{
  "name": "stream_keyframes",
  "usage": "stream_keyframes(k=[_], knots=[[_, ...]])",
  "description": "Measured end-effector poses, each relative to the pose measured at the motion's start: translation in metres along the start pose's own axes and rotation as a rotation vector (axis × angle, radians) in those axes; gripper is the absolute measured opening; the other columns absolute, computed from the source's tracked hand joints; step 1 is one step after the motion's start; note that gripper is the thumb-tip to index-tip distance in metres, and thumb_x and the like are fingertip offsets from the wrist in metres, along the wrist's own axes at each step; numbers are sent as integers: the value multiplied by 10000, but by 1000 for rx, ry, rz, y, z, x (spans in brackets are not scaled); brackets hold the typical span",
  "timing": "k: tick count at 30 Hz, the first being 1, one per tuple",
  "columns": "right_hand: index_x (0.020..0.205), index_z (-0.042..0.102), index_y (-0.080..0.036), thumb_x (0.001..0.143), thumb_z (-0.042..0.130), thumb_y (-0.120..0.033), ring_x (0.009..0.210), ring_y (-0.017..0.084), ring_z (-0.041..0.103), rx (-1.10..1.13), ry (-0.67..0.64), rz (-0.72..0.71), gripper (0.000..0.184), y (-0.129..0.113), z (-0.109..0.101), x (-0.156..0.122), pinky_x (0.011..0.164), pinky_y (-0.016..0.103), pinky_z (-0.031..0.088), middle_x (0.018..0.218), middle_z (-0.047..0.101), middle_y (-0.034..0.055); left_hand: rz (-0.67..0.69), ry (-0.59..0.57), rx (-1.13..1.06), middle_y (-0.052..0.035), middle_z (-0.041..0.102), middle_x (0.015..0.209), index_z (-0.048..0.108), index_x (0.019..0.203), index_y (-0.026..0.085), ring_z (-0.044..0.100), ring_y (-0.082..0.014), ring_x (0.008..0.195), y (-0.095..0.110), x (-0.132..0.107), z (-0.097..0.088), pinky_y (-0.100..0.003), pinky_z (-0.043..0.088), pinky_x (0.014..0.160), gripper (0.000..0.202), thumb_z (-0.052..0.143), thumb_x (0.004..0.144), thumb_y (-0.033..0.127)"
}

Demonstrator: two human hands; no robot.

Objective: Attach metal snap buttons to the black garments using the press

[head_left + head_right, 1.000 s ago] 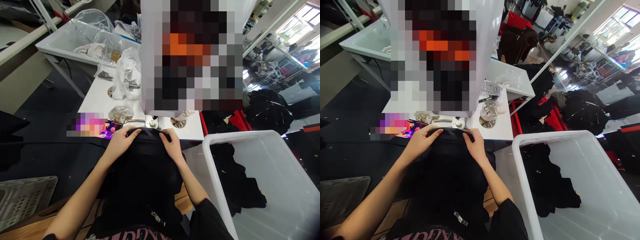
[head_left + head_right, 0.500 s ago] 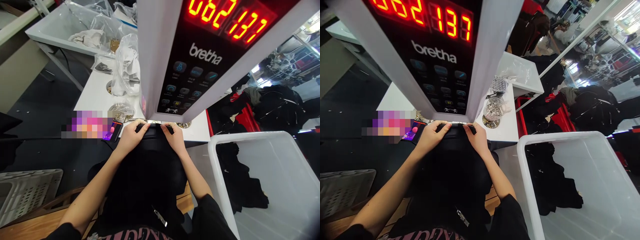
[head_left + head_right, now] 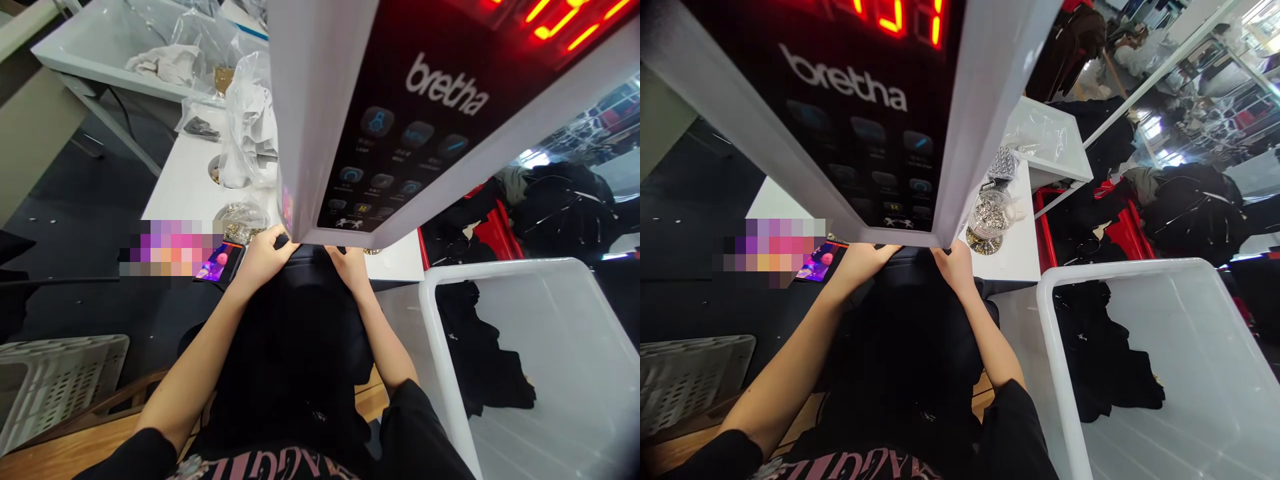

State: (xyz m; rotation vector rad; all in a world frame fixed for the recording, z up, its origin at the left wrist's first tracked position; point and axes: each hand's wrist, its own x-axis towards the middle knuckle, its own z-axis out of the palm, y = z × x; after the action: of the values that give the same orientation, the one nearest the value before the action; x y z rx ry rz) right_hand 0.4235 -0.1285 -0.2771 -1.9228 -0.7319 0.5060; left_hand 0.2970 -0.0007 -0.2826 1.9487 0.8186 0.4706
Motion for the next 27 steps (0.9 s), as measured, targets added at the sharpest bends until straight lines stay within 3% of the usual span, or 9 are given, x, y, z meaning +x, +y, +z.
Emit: stream_keyframes(k=[7, 15, 21, 24, 27], knots=[[633, 576, -194, 760, 535, -325, 839, 216, 577, -42, 12, 26, 186, 2, 4, 1, 904, 356, 429, 645, 593, -1, 5, 27, 74, -13, 598, 650, 496, 617, 214, 573, -216, 676, -5, 4, 3, -310, 431, 640, 182, 582, 726, 331], [934, 654, -195, 794, 544, -339, 982, 249, 590, -194, 96, -138, 230, 9, 6, 0, 937, 393, 429, 994, 658, 78, 128, 69, 181, -76, 631, 829, 562, 754, 183, 584, -254, 829, -9, 3, 9, -360, 452, 766, 162, 543, 786, 341], [898, 659, -202, 810, 532, -341, 915, 243, 603, -263, 101, -209, 207, 14, 7, 2, 944, 409, 425, 917, 675, 66, 334, 36, 126, -66, 632, 839, 592, 739, 170, 587, -230, 886, -3, -2, 12, -350, 456, 810, 222, 457, 871, 285], [884, 654, -192, 812, 531, -342, 916, 241, 609, -257, 98, -197, 207, 16, 7, 2, 928, 397, 435, 903, 678, 72, 360, 24, 92, -75, 646, 915, 645, 883, 163, 589, -237, 915, 0, -4, 12, -364, 465, 832, 222, 536, 847, 353], [873, 650, -175, 811, 528, -332, 929, 246, 615, -250, 92, -176, 208, 16, 7, 1, 897, 385, 448, 922, 682, 90, 350, 38, 84, -80, 646, 915, 662, 910, 156, 595, -235, 898, 1, -5, 12, -369, 474, 847, 259, 590, 813, 385]])
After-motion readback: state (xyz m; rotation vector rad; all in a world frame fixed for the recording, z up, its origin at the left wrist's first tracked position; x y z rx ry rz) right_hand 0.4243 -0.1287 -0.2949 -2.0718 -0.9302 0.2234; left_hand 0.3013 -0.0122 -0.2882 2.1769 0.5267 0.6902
